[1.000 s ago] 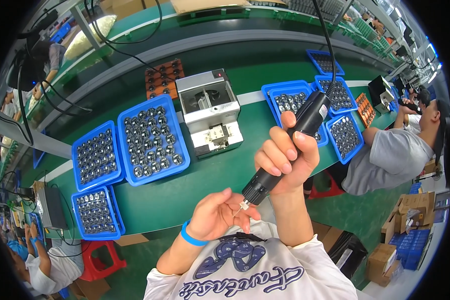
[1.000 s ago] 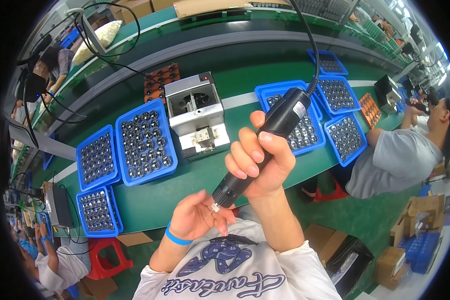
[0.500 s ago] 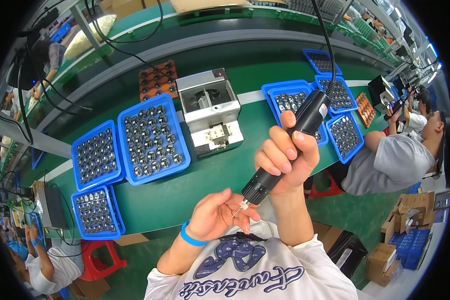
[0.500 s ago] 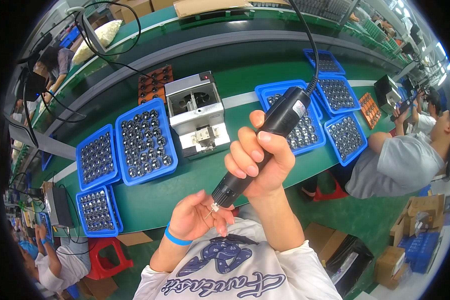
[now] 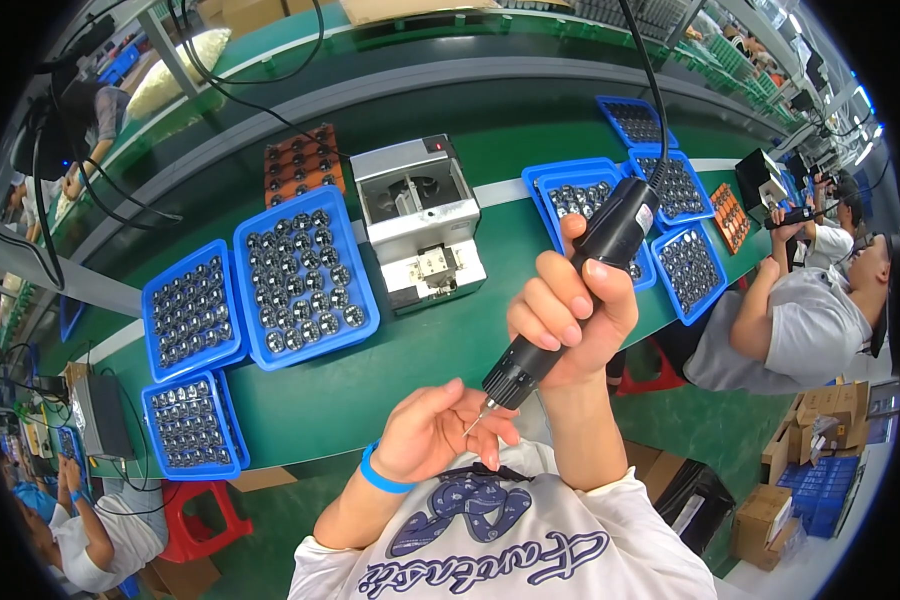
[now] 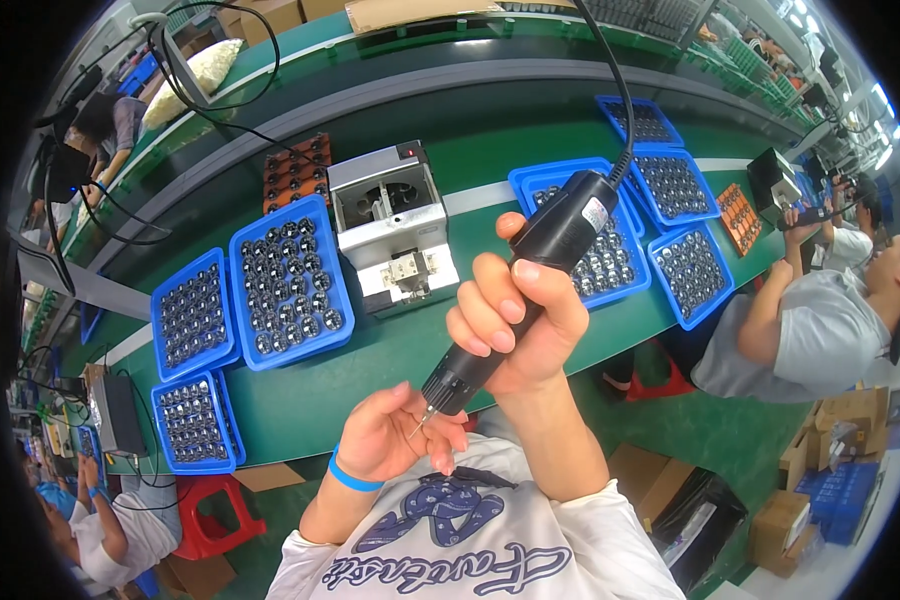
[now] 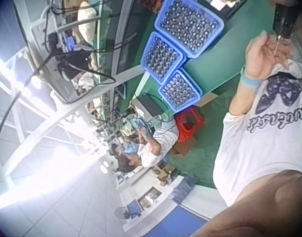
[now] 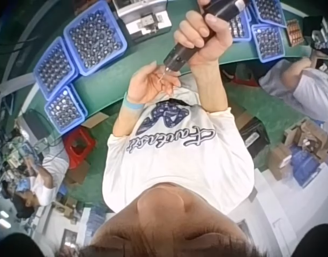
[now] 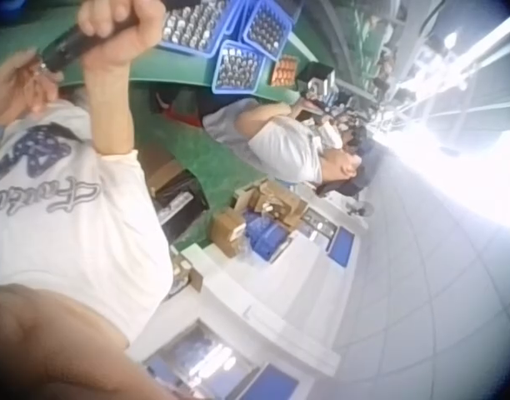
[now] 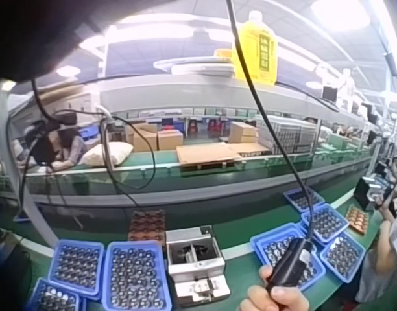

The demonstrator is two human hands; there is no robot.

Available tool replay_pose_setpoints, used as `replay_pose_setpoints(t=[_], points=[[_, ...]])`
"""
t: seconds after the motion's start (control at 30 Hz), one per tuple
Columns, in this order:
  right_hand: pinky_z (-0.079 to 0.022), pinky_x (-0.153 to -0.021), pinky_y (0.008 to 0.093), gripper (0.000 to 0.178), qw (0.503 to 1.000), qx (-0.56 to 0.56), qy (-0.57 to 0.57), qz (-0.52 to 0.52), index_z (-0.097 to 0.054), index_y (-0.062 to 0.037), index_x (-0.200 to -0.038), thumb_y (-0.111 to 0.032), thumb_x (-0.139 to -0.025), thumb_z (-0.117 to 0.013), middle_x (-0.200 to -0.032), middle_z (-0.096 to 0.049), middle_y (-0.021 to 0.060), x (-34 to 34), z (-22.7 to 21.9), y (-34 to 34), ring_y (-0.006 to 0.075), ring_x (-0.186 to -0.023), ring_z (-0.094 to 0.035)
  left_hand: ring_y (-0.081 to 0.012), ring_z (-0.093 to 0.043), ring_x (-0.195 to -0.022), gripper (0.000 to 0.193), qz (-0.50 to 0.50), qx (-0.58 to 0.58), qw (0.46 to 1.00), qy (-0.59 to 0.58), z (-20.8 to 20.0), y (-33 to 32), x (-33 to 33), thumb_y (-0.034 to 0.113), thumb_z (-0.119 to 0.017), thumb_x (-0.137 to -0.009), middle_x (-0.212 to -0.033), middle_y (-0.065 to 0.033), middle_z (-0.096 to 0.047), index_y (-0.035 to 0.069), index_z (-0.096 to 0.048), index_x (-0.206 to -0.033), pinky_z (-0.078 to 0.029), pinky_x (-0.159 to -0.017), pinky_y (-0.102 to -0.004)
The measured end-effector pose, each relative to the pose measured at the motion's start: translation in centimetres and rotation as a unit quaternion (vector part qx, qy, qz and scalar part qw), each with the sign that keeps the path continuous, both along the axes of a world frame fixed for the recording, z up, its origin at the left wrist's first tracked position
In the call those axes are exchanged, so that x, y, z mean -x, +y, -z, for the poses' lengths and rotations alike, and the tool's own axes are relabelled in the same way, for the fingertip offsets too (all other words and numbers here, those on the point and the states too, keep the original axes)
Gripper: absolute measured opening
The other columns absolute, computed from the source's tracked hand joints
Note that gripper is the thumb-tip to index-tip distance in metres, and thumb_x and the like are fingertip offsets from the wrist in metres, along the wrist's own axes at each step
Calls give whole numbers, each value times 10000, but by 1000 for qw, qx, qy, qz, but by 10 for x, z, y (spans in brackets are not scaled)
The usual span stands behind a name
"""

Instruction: The person screws electronics components into a base plate using an electric screwdriver.

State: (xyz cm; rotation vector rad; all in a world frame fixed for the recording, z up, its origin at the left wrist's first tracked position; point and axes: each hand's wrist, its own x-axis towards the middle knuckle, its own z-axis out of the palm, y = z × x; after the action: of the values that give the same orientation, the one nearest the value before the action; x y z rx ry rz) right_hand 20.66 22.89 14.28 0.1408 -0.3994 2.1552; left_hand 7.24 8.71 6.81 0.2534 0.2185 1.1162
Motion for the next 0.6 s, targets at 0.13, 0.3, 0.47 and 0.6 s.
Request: replay_pose_setpoints(t=[0.13,0.3,0.47,0.6], points=[[-411,-478,317,317,1000,3,-5,2,-489,-108,-1257,-143,-943,-476,-650,-468,5,0,0,0,123,-472,-441,-320,-703,-784,614,12,-10,1000,13,-3,2,2,382,-334,-1079,-1063,-299,-690,-156,-584,-1238,-571,-762,-403],[-411,-473,319,333,1000,7,-11,6,-497,-110,-1272,-144,-942,-475,-648,-468,6,1,0,0,124,-468,-443,-303,-703,-781,623,10,-7,1000,17,-5,2,2,386,-335,-1077,-1051,-279,-696,-164,-579,-1239,-569,-767,-396],[-413,-472,321,381,1000,7,-2,1,-509,-108,-1317,-144,-940,-473,-641,-464,8,3,1,1,125,-466,-449,-296,-701,-783,616,11,-13,1000,17,-6,3,3,379,-337,-1078,-1052,-273,-698,-164,-575,-1243,-566,-769,-392],[-412,-473,321,388,1000,10,-2,1,-503,-112,-1326,-144,-940,-473,-643,-464,8,2,1,2,124,-466,-446,-292,-698,-794,587,-13,-28,999,43,-9,2,4,360,-341,-1078,-1054,-273,-693,-154,-583,-1226,-562,-768,-390]])
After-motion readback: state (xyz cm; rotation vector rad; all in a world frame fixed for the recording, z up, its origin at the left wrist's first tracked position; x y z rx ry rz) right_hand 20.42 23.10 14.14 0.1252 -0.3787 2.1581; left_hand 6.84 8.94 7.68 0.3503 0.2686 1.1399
